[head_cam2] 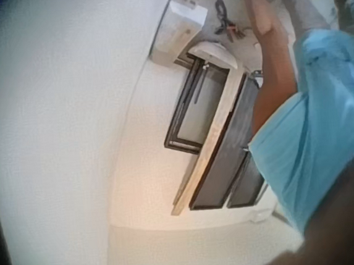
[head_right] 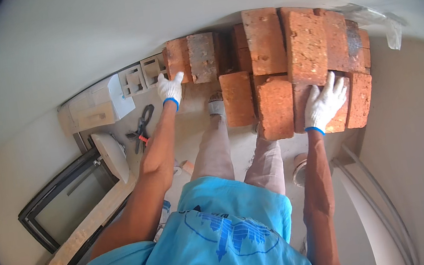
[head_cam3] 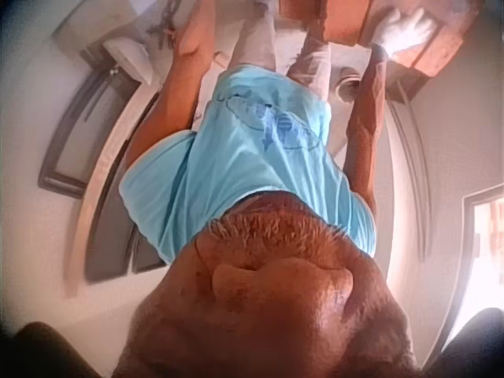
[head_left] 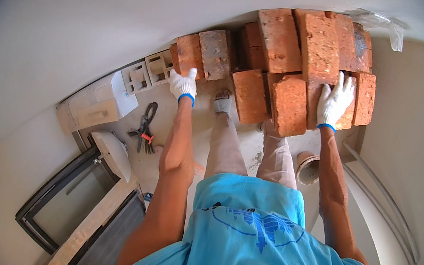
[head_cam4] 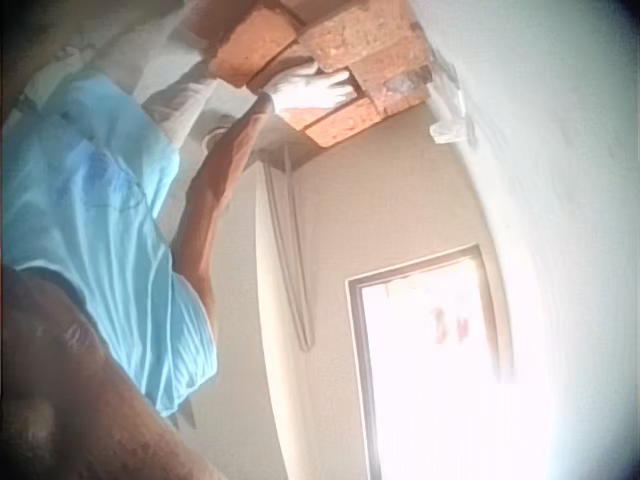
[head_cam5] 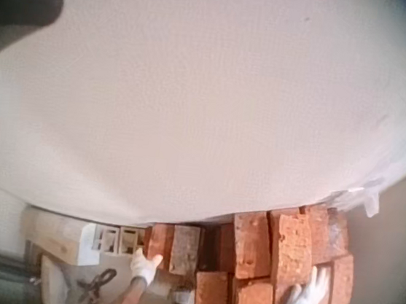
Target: The person stacks red bricks on the floor in a small room. They pick up bricks from a pile and arrange them into a neat stack, occasionally passing bricks through a window to another person.
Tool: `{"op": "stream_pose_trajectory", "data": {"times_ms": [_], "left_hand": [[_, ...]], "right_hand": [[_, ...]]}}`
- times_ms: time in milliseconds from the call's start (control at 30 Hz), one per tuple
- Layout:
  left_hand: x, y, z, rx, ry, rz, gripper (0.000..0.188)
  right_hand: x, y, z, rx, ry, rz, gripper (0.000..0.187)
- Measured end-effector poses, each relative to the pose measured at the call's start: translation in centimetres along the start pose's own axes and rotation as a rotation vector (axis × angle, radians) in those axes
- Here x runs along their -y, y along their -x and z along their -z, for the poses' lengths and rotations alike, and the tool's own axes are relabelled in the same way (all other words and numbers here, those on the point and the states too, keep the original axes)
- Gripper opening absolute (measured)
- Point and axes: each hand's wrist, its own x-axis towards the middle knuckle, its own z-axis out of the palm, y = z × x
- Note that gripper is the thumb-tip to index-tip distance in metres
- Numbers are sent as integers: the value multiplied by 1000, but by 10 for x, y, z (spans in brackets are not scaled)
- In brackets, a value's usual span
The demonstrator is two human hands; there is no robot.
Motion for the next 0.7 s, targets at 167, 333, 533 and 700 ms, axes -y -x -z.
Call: {"op": "stream_pose_trajectory", "data": {"times_ms": [167,333,533,700], "left_hand": [[-8,-30,-1,-5,-50,-195,90],[-65,1,9,77,-39,-378,93],[-108,23,-30,144,-34,-178,127],[-140,28,-42,159,-235,-48,142]], "right_hand": [[0,0,-4,-18,-21,13,67],[5,0,-1,-6,-7,-9,63],[7,1,-1,-16,-51,-12,60],[5,0,-3,-21,-37,-14,60]]}}
